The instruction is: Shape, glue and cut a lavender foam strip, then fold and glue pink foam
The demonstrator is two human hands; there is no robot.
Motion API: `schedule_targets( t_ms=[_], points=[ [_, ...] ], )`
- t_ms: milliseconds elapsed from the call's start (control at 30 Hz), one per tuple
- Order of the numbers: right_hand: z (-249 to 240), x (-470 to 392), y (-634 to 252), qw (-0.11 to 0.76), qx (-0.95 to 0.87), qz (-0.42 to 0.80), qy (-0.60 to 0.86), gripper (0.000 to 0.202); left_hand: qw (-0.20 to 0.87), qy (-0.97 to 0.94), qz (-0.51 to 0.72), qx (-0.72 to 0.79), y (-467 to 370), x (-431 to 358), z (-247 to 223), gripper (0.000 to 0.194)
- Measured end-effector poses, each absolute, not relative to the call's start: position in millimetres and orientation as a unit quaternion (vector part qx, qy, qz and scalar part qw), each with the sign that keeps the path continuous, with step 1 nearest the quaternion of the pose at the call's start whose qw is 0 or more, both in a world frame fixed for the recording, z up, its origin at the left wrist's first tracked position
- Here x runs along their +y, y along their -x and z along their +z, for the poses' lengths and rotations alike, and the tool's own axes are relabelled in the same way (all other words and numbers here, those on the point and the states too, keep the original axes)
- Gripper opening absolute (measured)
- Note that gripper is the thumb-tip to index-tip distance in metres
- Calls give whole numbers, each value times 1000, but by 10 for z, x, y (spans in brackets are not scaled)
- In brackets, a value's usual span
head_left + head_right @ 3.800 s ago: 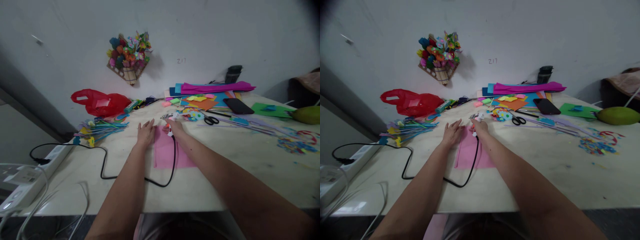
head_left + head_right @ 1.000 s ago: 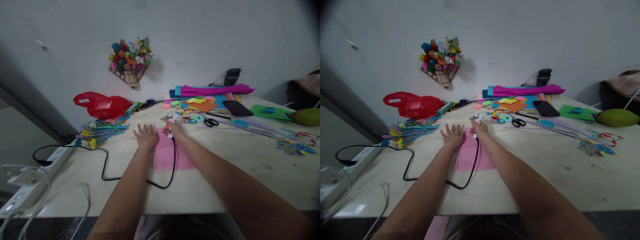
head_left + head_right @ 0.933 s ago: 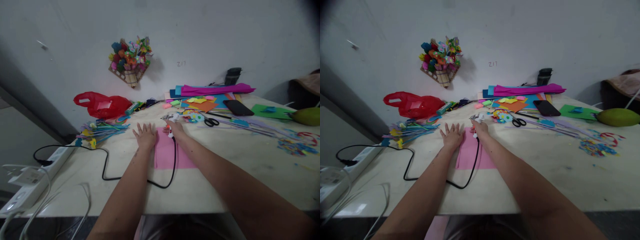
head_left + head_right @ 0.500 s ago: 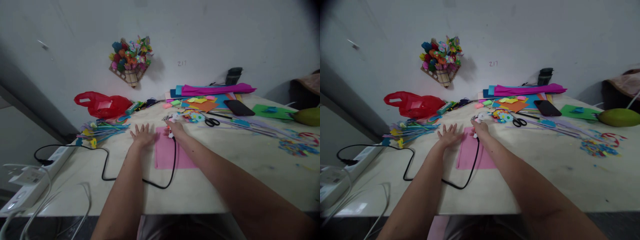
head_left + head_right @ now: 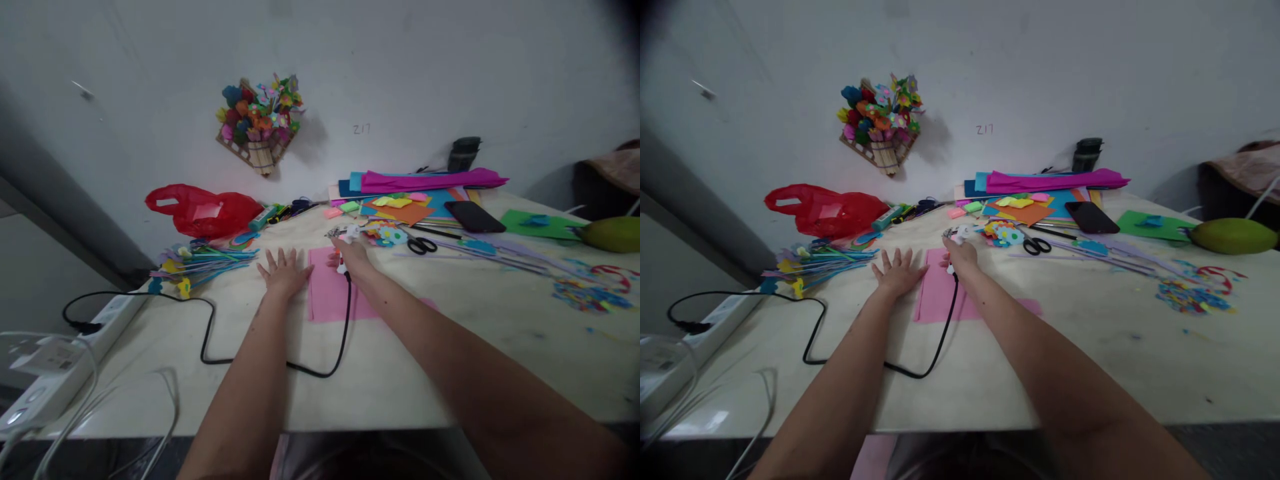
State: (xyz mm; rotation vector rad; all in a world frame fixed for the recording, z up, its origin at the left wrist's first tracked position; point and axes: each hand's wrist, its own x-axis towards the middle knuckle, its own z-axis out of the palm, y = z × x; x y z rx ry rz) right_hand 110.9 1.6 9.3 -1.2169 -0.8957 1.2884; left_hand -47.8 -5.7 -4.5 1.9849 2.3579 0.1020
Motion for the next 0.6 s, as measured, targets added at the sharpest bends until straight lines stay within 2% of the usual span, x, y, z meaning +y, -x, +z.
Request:
schedule_targets(
  t_ms=[300, 600],
  points=[
    [-9, 68, -1112, 537, -384, 535, 527, 22, -52, -649, 107, 752, 471, -78, -56, 60],
    [-115, 150, -1104, 531, -405, 518, 534, 25, -44, -639, 93, 762, 437, -40, -52, 69]
  ],
)
